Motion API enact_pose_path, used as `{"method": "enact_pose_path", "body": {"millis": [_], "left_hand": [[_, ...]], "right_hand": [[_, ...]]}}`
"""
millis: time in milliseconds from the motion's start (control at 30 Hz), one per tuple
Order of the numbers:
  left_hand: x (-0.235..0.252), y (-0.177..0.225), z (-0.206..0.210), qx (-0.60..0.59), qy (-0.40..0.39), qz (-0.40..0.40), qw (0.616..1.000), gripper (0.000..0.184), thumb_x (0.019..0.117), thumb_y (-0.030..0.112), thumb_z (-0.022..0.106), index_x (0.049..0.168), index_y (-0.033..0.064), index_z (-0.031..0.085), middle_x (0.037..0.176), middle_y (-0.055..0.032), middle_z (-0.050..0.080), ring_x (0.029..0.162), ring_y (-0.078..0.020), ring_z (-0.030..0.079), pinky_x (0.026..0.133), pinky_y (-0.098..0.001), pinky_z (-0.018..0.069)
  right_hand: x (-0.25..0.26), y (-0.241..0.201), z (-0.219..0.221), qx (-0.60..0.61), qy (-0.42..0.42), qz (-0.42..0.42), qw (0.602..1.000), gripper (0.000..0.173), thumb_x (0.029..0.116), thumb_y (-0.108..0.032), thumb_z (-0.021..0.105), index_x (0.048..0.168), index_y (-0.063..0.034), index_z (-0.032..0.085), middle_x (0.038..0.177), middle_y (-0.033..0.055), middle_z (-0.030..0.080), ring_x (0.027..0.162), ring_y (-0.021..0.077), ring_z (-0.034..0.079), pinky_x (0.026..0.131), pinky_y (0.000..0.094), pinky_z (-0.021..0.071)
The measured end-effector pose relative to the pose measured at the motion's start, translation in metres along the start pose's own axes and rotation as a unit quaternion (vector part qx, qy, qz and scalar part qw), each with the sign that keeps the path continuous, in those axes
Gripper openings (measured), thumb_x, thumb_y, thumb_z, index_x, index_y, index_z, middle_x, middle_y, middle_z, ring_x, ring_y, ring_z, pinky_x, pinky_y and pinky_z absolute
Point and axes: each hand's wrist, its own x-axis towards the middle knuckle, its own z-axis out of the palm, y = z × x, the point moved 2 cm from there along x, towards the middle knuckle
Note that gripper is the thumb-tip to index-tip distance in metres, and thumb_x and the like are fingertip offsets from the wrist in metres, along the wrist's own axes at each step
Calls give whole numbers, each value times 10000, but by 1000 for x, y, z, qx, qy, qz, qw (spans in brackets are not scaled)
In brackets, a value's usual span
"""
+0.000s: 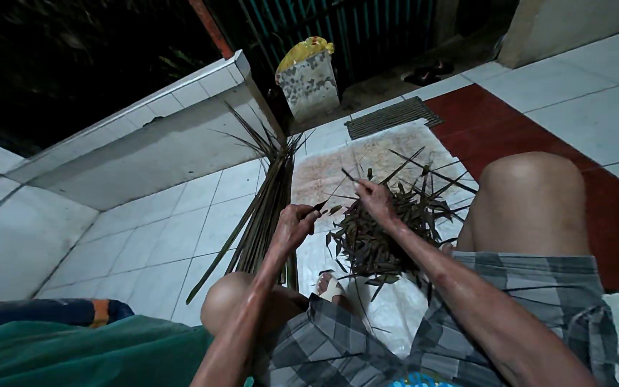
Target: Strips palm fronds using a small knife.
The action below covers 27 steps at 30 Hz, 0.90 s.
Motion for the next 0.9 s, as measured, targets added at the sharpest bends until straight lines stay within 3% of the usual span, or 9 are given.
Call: {"method": "enact_pose_path", "body": {"millis": [67, 133, 233, 300, 367, 500, 700, 800, 900], "left_hand": [[2, 0, -3, -7, 11, -5, 1000, 249, 1058, 234, 592, 988, 77, 772, 682, -2, 678, 568, -83, 609, 587, -270, 536], [3, -3, -2, -24, 14, -13, 1000, 247, 1058, 235, 594, 998, 71, 769, 690, -10, 683, 553, -80, 594, 559, -264, 513], [6, 0, -2, -55, 1, -24, 998, 254, 1061, 257, 593, 1037, 78, 773, 692, -20, 690, 513, -78, 565, 488, -242, 458], [6, 2, -1, -79, -24, -22, 996, 262, 1065, 264, 588, 1072, 77, 772, 688, -26, 684, 485, -76, 528, 456, -231, 421], [5, 2, 2, -94, -52, -15, 994, 268, 1064, 276, 590, 1087, 82, 773, 689, -27, 684, 465, -67, 498, 438, -223, 393], [3, -2, 4, -91, -78, 9, 993, 289, 1068, 297, 580, 1096, 62, 745, 739, -38, 702, 465, -74, 498, 441, -227, 402], [2, -4, 2, -21, -75, 35, 996, 287, 1074, 302, 565, 1052, 65, 725, 732, -3, 691, 526, -74, 557, 518, -243, 475], [4, -3, 1, 18, -29, 41, 999, 281, 1072, 277, 564, 1011, 72, 746, 715, 3, 680, 603, -85, 608, 630, -279, 533], [5, -3, 1, 67, 8, 34, 997, 271, 1067, 264, 568, 1006, 61, 737, 726, -35, 665, 633, -116, 626, 667, -322, 553]], "right_hand": [[-1, -3, -13, -2, 29, 6, 1000, 409, 1068, -431, 528, 1351, -172, 671, 1088, 175, 719, 925, 366, 685, 801, 624, 527], [-18, -13, -20, 0, 25, -17, 1000, 396, 1067, -431, 534, 1345, -186, 672, 1021, 164, 712, 814, 337, 667, 713, 583, 531], [-27, -21, -8, 80, -62, -27, 994, 392, 1073, -376, 541, 1386, -158, 633, 977, 119, 707, 723, 220, 636, 678, 431, 553], [-28, -21, 9, 207, -113, 10, 972, 407, 1066, -365, 556, 1422, -175, 605, 850, 45, 641, 612, 110, 527, 560, 277, 463], [-32, -29, 18, 312, -138, 42, 939, 401, 1066, -348, 561, 1430, -185, 599, 784, 12, 578, 568, 77, 462, 510, 222, 401], [-34, -33, 23, 356, -124, 53, 925, 348, 1063, -357, 562, 1346, -178, 652, 762, -4, 557, 552, 67, 432, 502, 210, 383], [-26, -35, 10, 310, -90, 49, 945, 357, 1068, -384, 544, 1333, -170, 653, 752, -9, 535, 538, 68, 423, 484, 209, 378], [-31, -34, 8, 191, -80, 11, 978, 376, 1064, -390, 556, 1338, -147, 643, 811, 36, 623, 614, 123, 525, 568, 297, 467], [-48, -43, 12, 107, -106, -43, 988, 364, 1071, -342, 551, 1348, -131, 655, 861, 50, 674, 682, 132, 600, 664, 340, 536]]}}
